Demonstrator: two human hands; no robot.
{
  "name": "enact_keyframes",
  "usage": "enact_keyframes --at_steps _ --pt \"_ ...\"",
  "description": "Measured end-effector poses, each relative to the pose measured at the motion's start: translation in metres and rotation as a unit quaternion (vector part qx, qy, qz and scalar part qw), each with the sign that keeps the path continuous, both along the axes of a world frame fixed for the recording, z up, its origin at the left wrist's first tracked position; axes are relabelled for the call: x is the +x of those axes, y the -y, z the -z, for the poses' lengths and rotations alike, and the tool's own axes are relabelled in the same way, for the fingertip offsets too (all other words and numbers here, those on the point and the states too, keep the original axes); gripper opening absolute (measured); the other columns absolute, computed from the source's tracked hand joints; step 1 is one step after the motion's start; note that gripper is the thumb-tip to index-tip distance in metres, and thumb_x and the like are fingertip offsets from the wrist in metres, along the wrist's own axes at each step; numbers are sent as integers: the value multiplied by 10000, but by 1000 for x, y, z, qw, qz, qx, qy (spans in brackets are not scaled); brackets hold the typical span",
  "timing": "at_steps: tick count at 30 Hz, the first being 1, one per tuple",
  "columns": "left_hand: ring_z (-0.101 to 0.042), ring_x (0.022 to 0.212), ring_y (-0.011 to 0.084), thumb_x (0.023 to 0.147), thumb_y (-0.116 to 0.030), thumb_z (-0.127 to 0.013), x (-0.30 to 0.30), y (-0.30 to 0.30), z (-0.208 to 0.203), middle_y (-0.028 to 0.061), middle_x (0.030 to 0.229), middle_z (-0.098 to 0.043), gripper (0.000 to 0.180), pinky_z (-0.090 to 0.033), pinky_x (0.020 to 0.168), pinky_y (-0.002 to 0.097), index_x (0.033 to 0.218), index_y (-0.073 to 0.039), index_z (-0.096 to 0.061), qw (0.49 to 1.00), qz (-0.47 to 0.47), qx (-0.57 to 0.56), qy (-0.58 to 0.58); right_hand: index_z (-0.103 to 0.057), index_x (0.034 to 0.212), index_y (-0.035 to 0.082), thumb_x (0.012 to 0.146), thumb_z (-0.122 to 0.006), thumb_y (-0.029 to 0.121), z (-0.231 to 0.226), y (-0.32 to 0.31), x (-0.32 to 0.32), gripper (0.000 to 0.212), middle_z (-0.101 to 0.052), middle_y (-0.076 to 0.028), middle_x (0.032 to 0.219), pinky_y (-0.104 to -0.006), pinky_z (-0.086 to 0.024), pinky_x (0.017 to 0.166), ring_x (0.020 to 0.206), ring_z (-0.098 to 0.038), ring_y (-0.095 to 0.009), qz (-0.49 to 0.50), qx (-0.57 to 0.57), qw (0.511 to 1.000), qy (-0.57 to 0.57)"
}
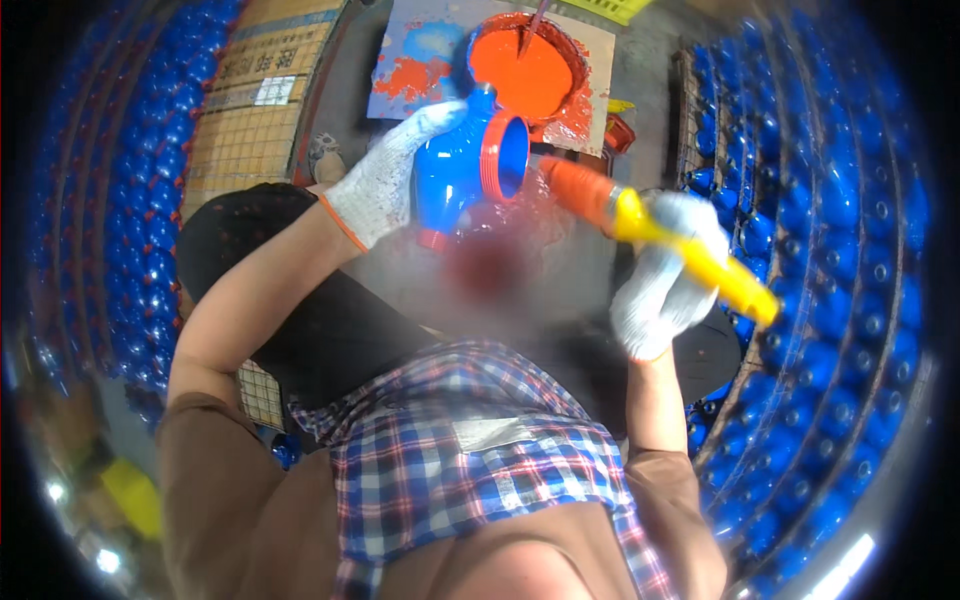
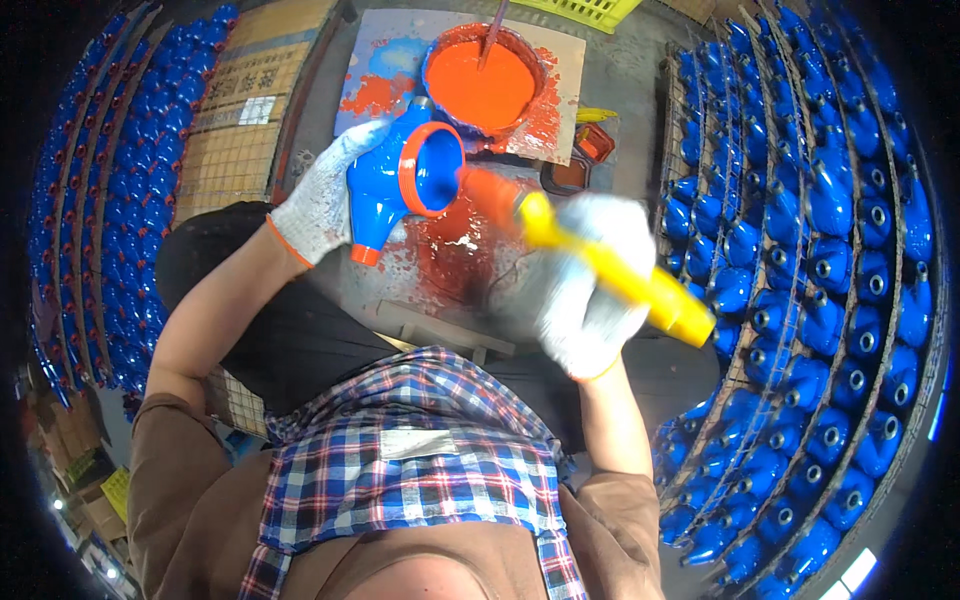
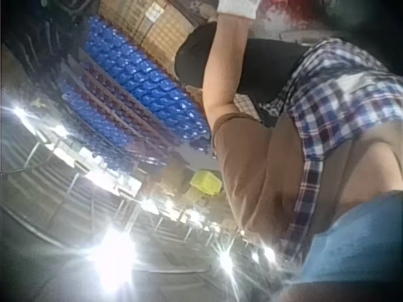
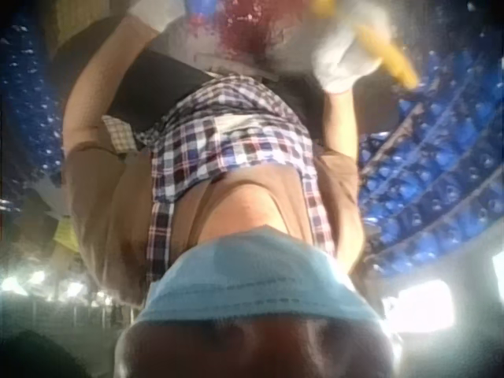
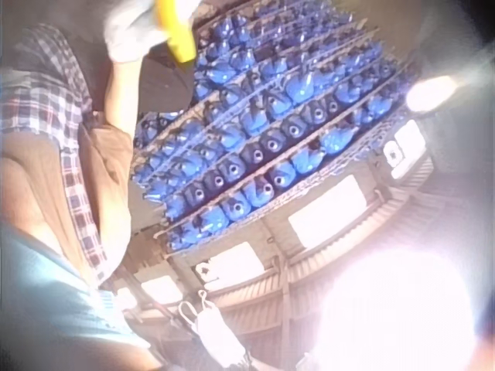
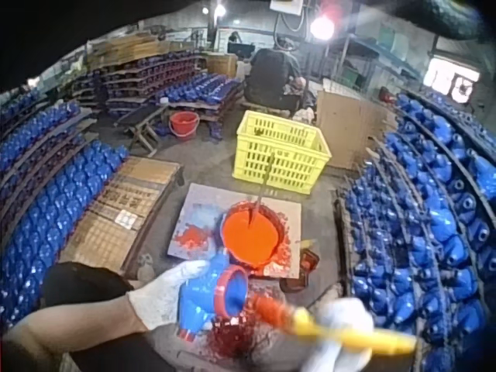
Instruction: The recorder is painting a blue bulbous object with orange paint using a hand brush.
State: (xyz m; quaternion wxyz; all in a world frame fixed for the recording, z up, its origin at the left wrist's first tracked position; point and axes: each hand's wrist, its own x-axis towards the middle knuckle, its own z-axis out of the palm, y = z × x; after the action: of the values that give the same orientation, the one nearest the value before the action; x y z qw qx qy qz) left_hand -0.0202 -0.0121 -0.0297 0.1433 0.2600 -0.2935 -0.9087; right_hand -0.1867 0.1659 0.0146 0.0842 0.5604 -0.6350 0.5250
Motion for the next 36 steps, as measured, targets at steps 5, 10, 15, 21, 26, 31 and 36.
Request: enact_keyframes --at_steps 5,10,15,21,26,31,36 --pt "-588 969 179 735 -271 -768 -4 -7 -4 73 1072 -606 586 -507 844 318 1221 -56 -520 835 132 -514 147 -598 971 -28 914 -590 207 -3 36 -51 242 -624 -174 892 -326 -468 650 741 -592 -237 96 117 987 60" --pt "-546 952 289 695 -254 -730 -3 -29 1 145 1123 -535 599 -524 763 361 1226 -76 -518 481 130 -838 222 -611 875 -24 933 -520 344 17 75 -61 384 -615 -189 724 -403 -466 633 680 -612 -340 35 247 962 113" --pt "-545 999 277 706 -282 -713 -4 -36 1 137 1170 -524 622 -535 709 384 1263 -98 -506 380 161 -885 217 -593 933 -13 913 -531 295 48 82 -60 315 -608 -192 821 -453 -483 646 738 -609 -349 -3 317 948 -9" --pt "-545 1024 279 704 -288 -711 -4 -39 -5 127 1184 -526 638 -534 737 381 1281 -112 -503 364 181 -885 226 -580 1065 27 735 -652 117 41 63 -48 349 -573 -165 886 -355 -500 543 702 -594 -271 -70 199 938 -275" --pt "-557 1049 288 681 -331 -733 -7 -35 -11 131 1178 -530 681 -530 774 387 1281 -108 -499 451 220 -833 234 -618 874 43 888 -625 177 16 49 -20 134 -604 -110 680 -353 -483 560 601 -606 -294 -17 173 984 -46" --pt "-603 983 287 656 -385 -762 -9 -33 -4 125 1119 -567 689 -531 794 392 1237 -91 -536 506 209 -799 247 -625 883 44 853 -659 131 13 26 -13 99 -610 -113 716 -360 -473 562 619 -605 -297 -33 150 987 -57" --pt "-639 954 267 658 -421 -796 -1 -23 7 134 1087 -616 679 -529 839 375 1197 -77 -566 601 191 -732 258 -629 953 21 836 -666 73 25 8 -9 133 -618 -116 796 -325 -487 639 714 -621 -291 -59 145 988 6"
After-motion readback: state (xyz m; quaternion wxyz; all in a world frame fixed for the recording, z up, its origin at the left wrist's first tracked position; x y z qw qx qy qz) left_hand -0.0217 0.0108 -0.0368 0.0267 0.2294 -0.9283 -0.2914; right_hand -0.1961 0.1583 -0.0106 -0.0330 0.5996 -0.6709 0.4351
